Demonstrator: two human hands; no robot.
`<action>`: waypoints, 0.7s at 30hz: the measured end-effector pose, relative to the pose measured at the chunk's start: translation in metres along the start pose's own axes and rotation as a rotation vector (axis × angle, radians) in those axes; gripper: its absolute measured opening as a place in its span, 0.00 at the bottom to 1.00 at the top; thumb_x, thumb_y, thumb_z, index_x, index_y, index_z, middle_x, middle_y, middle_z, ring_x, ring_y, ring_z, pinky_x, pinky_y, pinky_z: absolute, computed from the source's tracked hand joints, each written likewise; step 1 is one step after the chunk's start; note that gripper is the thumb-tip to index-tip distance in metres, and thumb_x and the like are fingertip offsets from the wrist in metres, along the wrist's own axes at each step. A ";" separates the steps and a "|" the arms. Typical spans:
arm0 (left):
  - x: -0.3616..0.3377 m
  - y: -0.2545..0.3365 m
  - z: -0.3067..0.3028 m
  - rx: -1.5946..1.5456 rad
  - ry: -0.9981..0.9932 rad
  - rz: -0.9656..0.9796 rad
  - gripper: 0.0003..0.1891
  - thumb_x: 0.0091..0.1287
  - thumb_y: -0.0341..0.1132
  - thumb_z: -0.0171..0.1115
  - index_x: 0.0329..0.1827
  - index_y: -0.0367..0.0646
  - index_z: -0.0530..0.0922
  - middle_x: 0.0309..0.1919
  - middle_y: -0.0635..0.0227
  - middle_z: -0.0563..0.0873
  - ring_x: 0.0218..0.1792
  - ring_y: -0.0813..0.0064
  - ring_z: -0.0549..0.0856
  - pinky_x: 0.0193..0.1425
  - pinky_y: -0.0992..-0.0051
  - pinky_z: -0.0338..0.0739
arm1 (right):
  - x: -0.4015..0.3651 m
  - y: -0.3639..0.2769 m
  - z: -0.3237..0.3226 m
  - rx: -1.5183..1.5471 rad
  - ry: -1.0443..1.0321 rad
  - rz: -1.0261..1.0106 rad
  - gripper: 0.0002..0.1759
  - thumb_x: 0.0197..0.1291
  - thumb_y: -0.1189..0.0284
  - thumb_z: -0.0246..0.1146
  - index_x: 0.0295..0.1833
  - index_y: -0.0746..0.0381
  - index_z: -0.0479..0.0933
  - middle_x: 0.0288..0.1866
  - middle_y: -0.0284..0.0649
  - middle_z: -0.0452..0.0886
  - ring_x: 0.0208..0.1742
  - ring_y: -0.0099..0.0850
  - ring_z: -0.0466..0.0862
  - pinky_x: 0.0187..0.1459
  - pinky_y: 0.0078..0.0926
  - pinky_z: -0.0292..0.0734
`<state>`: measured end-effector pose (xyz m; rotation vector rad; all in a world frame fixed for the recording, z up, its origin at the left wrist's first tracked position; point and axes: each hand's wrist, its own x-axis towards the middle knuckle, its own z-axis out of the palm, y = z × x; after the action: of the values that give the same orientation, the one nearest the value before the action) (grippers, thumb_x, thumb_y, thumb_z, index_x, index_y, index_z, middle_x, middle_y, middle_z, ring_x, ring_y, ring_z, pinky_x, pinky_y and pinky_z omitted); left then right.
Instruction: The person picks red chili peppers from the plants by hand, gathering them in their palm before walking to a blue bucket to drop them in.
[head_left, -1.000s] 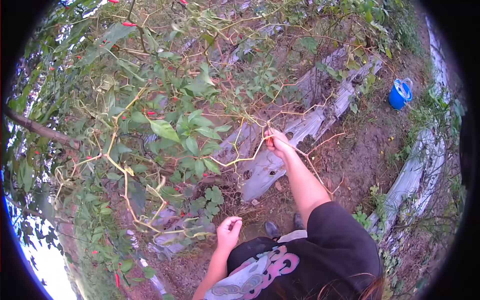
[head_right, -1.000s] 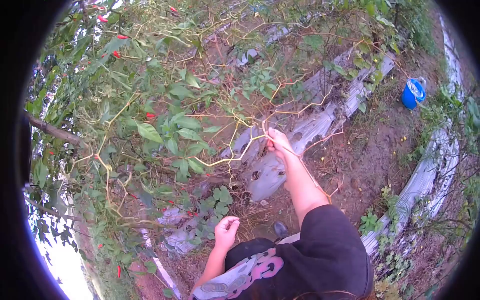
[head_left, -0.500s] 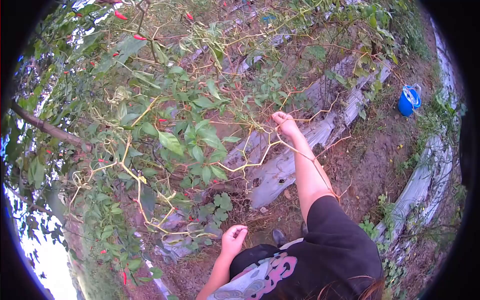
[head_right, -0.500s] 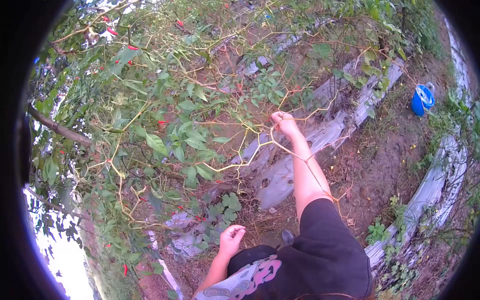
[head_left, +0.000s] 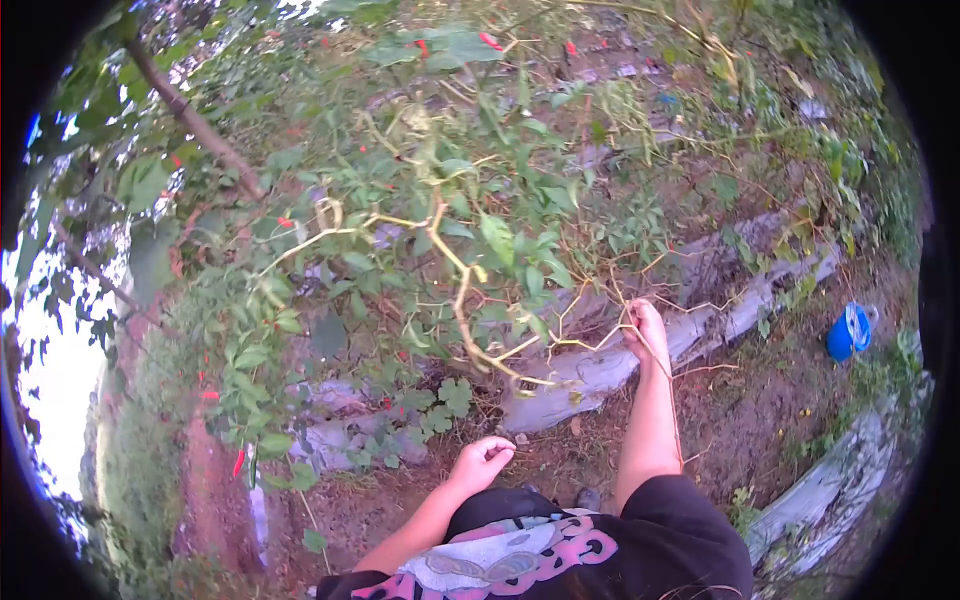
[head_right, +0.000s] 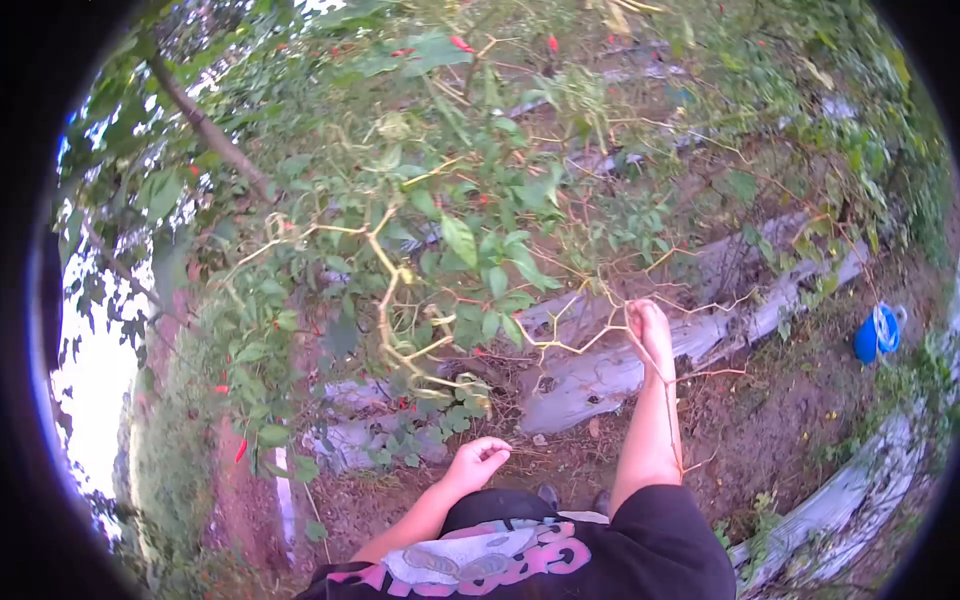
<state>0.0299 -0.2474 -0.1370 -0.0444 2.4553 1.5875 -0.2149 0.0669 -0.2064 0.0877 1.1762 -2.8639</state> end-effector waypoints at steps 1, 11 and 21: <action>0.000 0.004 -0.002 0.008 0.019 0.006 0.07 0.63 0.31 0.61 0.41 0.41 0.81 0.27 0.79 0.80 0.27 0.89 0.74 0.33 0.84 0.71 | -0.014 0.003 0.001 0.246 -0.045 0.028 0.09 0.64 0.68 0.54 0.30 0.57 0.70 0.19 0.27 0.64 0.13 0.15 0.58 0.13 0.14 0.52; 0.026 0.051 -0.049 -0.211 0.209 0.239 0.07 0.63 0.29 0.60 0.42 0.40 0.80 0.33 0.75 0.82 0.30 0.86 0.78 0.36 0.82 0.74 | -0.080 0.061 0.053 0.382 -0.057 0.410 0.15 0.65 0.58 0.55 0.29 0.54 0.69 0.24 0.30 0.68 0.16 0.20 0.60 0.15 0.15 0.52; -0.070 0.204 -0.130 0.270 0.788 1.118 0.10 0.49 0.22 0.65 0.34 0.39 0.79 0.28 0.66 0.81 0.26 0.75 0.80 0.31 0.75 0.73 | -0.163 0.063 0.209 0.107 -0.533 0.698 0.09 0.62 0.65 0.60 0.33 0.55 0.71 0.20 0.28 0.63 0.18 0.18 0.62 0.15 0.12 0.53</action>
<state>0.0475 -0.2858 0.1110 1.1343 3.6290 1.7342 -0.0561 -0.1212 -0.0910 -0.2089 0.6996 -2.1343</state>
